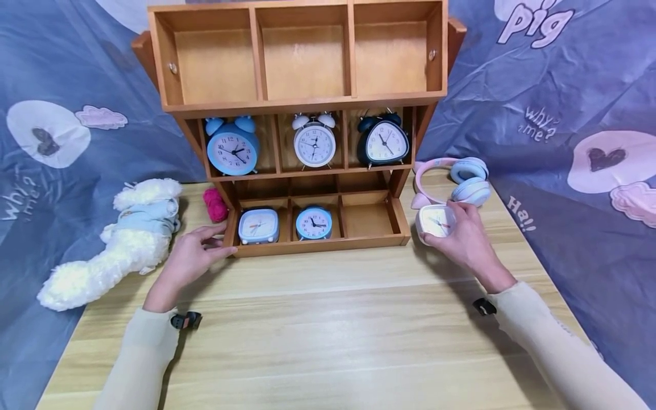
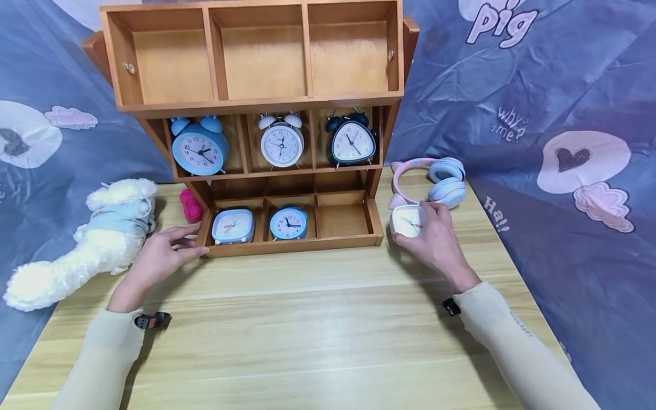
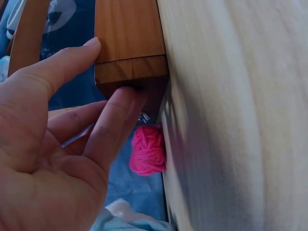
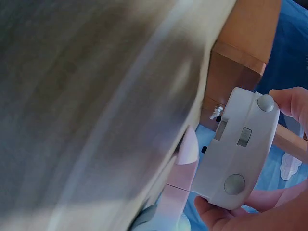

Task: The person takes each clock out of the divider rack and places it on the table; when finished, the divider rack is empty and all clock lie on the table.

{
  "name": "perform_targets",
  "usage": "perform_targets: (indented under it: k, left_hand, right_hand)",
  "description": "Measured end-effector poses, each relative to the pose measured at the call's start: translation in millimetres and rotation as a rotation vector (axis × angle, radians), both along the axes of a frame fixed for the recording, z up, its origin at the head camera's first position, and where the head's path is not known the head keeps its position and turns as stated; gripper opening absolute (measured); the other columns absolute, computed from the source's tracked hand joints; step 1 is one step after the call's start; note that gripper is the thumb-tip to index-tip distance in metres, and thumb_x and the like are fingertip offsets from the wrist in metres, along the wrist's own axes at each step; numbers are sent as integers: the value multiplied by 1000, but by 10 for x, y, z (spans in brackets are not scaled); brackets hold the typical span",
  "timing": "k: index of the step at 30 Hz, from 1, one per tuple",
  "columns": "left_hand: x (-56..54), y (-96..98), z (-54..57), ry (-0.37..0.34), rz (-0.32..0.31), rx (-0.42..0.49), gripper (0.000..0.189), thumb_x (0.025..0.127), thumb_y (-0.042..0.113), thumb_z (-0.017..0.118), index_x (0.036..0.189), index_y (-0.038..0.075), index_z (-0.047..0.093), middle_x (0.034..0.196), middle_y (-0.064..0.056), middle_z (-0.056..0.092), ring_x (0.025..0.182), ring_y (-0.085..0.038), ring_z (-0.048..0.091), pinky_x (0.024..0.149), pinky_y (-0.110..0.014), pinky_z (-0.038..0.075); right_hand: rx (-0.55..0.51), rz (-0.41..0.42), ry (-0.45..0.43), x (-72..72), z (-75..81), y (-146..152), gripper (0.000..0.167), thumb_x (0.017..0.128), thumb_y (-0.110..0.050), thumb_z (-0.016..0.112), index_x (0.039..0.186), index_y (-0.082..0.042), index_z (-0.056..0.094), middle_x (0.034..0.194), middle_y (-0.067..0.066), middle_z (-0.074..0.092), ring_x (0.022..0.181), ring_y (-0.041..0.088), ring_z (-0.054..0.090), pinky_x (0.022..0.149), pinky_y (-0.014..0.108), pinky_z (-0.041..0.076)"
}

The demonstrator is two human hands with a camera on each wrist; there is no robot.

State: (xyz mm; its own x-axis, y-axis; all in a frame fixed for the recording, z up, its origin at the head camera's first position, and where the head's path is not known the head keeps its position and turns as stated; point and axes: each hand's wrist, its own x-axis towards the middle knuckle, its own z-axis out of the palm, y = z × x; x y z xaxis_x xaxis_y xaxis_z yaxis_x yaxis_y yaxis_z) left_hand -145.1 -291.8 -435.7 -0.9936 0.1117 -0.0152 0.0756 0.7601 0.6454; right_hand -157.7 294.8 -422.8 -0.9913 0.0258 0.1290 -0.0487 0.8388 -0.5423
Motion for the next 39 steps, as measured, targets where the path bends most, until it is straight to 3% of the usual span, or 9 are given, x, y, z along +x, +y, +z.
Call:
perform_targets:
  k: [4,12,39]
  left_hand:
    - [-3,7,-8,9,-2,-4,71,98,33,90,158,5,63,156,-26,66,118,-39,80,88,-25,62]
    - [-12,12,-12,5,-6,10,70,99,29,90,158,4,63,155,-27,66,118,-40,81,81,-9,51]
    - [-7,-20,11,19,-28,-3,70,99,30,90,158,5,63,155,-28,66,114,-38,82,80,-14,56]
  right_hand:
    - [19,5,-12,-17,-63,3,101,85,-33,92,163,10,44,158,43,42,135,58,50,109,74,47]
    - [7,6,-54,-50,-145,9,94,86,-32,92,167,-9,48,160,40,39,138,56,48,108,73,46]
    - [-33,31,-99,-98,-186,55,96,91,-34,91,172,-15,44,167,38,35,144,60,46,113,78,41]
